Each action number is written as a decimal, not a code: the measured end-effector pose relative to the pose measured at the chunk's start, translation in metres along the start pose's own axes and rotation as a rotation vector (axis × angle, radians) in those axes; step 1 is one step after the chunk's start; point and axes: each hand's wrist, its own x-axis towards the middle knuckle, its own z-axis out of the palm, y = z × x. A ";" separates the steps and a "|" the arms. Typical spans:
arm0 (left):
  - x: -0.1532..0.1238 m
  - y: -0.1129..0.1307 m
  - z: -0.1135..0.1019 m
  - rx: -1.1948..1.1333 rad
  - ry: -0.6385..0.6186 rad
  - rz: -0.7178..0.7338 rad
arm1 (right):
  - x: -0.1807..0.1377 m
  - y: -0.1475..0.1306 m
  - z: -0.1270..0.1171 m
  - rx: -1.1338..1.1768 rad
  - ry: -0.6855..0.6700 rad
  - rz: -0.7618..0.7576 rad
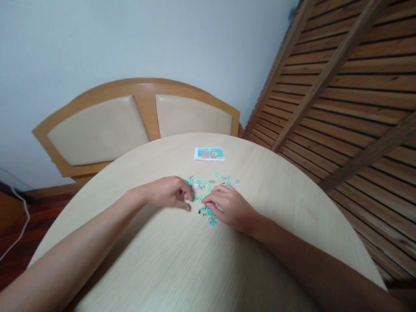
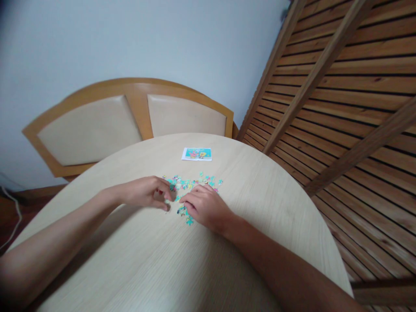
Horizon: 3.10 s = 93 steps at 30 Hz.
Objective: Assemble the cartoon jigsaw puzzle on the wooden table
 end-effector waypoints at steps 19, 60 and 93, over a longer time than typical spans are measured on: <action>0.003 0.005 0.005 -0.282 -0.089 0.001 | 0.001 -0.002 0.000 0.060 -0.080 0.041; 0.015 0.001 0.040 0.251 0.215 0.316 | -0.016 0.007 -0.005 -0.114 -0.434 0.327; 0.014 0.001 0.065 0.322 0.172 -0.043 | -0.012 -0.003 -0.012 -0.148 -0.475 0.462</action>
